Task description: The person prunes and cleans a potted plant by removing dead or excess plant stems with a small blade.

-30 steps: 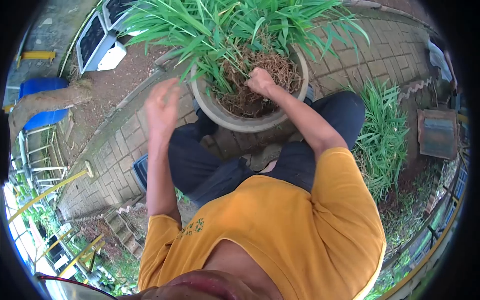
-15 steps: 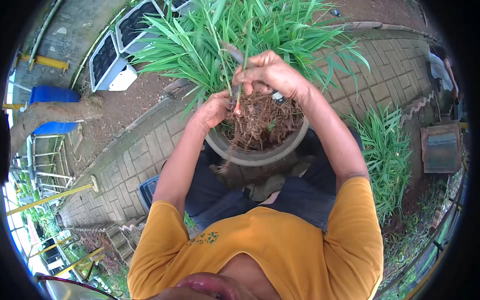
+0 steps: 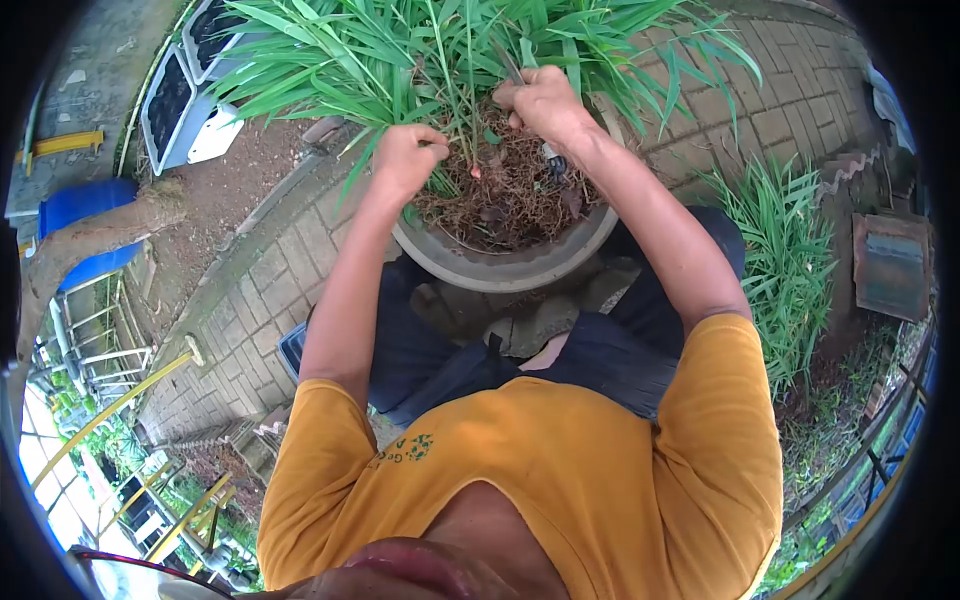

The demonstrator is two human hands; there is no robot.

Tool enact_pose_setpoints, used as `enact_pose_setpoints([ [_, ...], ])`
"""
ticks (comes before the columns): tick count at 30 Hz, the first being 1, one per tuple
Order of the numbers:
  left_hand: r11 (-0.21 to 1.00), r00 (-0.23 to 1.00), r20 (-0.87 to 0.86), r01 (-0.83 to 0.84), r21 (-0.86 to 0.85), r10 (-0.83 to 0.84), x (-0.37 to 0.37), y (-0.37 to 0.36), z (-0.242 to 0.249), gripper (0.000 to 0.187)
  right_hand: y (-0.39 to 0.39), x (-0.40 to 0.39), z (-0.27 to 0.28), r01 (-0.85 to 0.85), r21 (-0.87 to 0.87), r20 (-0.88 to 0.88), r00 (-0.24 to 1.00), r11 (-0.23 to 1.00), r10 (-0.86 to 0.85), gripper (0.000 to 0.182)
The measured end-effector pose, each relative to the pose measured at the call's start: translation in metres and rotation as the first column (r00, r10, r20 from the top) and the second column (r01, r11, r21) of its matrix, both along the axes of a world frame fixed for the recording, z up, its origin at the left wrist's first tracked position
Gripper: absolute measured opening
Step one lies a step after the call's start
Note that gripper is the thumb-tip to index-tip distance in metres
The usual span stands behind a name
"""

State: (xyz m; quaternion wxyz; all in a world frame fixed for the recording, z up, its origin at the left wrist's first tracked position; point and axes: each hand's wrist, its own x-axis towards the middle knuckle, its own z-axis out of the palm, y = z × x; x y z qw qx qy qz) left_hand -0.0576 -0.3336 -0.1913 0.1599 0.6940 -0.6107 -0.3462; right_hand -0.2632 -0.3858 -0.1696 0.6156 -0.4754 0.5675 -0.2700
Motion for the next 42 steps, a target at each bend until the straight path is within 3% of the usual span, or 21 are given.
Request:
enact_pose_setpoints([
  [1, 0.999, 0.996, 0.093, -0.013, 0.047, 0.009, -0.005, 0.000, -0.005, 0.028, 0.000, 0.000, 0.005, 0.032, 0.011, 0.052, 0.998, 0.999, -0.033, 0.019],
  [4, 0.978, 0.999, 0.036, 0.031, 0.205, -0.039, -0.019, -0.001, -0.036, 0.027, 0.000, -0.001, 0.001, 0.132, 0.047, 0.194, 0.971, 0.990, -0.139, 0.019],
  [5, 0.988, 0.996, 0.085, 0.011, 0.155, -0.025, -0.019, -0.004, -0.083, 0.028, 0.001, -0.002, 0.001, 0.110, 0.088, 0.206, 0.970, 0.990, -0.126, 0.019],
  [9, 0.955, 0.973, -0.124, -0.159, 0.249, 0.194, -0.023, -0.010, -0.140, 0.031, 0.002, -0.004, -0.011, 0.009, 0.102, 0.068, 0.998, 0.995, -0.016, 0.019],
  [12, 0.897, 0.852, -0.351, -0.262, 0.357, 0.388, -0.031, -0.012, -0.070, 0.028, -0.001, -0.018, -0.033, -0.069, 0.046, -0.132, 0.988, 0.997, 0.075, 0.018],
  [13, 0.884, 0.811, -0.430, -0.213, 0.416, 0.397, -0.029, -0.012, -0.046, 0.031, 0.003, -0.022, -0.030, -0.101, 0.017, -0.228, 0.968, 0.995, 0.102, 0.018],
  [16, 0.901, 0.738, -0.570, -0.120, 0.417, 0.361, -0.023, -0.008, -0.004, 0.030, 0.015, -0.029, -0.012, -0.096, 0.196, -0.111, 0.987, 0.976, 0.120, 0.022],
  [17, 0.909, 0.714, -0.603, -0.113, 0.400, 0.354, -0.021, -0.006, 0.001, 0.029, 0.020, -0.025, -0.013, -0.044, 0.171, -0.054, 0.997, 0.984, 0.054, 0.029],
  [20, 0.931, 0.655, -0.682, -0.092, 0.353, 0.324, -0.027, -0.002, 0.013, 0.027, 0.023, -0.019, -0.023, -0.133, 0.075, 0.102, 0.987, 0.988, 0.125, 0.046],
  [24, 0.987, 0.718, -0.684, -0.028, 0.160, 0.131, -0.032, -0.002, 0.010, 0.025, 0.023, -0.014, 0.007, -0.225, -0.289, -0.059, 0.974, 0.930, 0.217, 0.049],
  [25, 0.993, 0.733, -0.675, -0.014, 0.114, 0.088, -0.032, -0.004, 0.008, 0.025, 0.024, -0.012, 0.005, -0.190, -0.407, -0.135, 0.980, 0.893, 0.147, 0.041],
  [28, 0.991, 0.737, -0.675, 0.072, 0.111, 0.022, -0.033, -0.003, 0.015, 0.029, 0.016, -0.015, -0.001, -0.152, -0.253, -0.075, 0.988, 0.955, 0.137, 0.032],
  [29, 0.991, 0.688, -0.725, 0.074, 0.113, 0.032, -0.036, 0.000, 0.019, 0.037, 0.018, -0.013, -0.004, -0.102, -0.393, -0.146, 0.988, 0.914, 0.048, 0.019],
  [32, 0.989, 0.675, -0.727, -0.026, 0.144, 0.124, -0.029, 0.003, 0.017, 0.044, 0.007, -0.022, 0.000, 0.081, -0.298, 0.011, 0.997, 0.951, -0.081, 0.016],
  [33, 0.991, 0.719, -0.687, -0.023, 0.130, 0.107, -0.022, 0.001, 0.014, 0.045, -0.001, -0.030, 0.005, 0.133, -0.235, -0.014, 0.990, 0.963, -0.140, 0.015],
  [34, 0.988, 0.722, -0.677, -0.059, 0.145, 0.143, -0.018, 0.000, 0.015, 0.045, -0.002, -0.033, 0.014, 0.234, -0.380, 0.079, 0.972, 0.895, -0.221, 0.016],
  [36, 0.974, 0.722, -0.654, -0.144, 0.175, 0.224, -0.008, 0.000, 0.020, 0.045, 0.000, -0.038, 0.034, 0.278, -0.403, 0.098, 0.960, 0.872, -0.261, 0.020],
  [37, 0.975, 0.710, -0.669, -0.175, 0.138, 0.222, -0.004, 0.000, 0.020, 0.042, 0.001, -0.042, 0.040, 0.098, -0.375, -0.140, 0.977, 0.922, -0.160, 0.024],
  [39, 0.963, 0.692, -0.676, -0.247, 0.109, 0.254, 0.005, -0.002, 0.020, 0.039, 0.000, -0.048, 0.047, -0.227, -0.214, -0.567, 0.821, 0.950, 0.068, 0.034],
  [42, 0.956, 0.664, -0.704, -0.284, 0.075, 0.252, 0.009, -0.006, 0.026, 0.036, 0.006, -0.044, 0.004, -0.500, -0.153, -0.752, 0.618, 0.852, 0.228, 0.046],
])
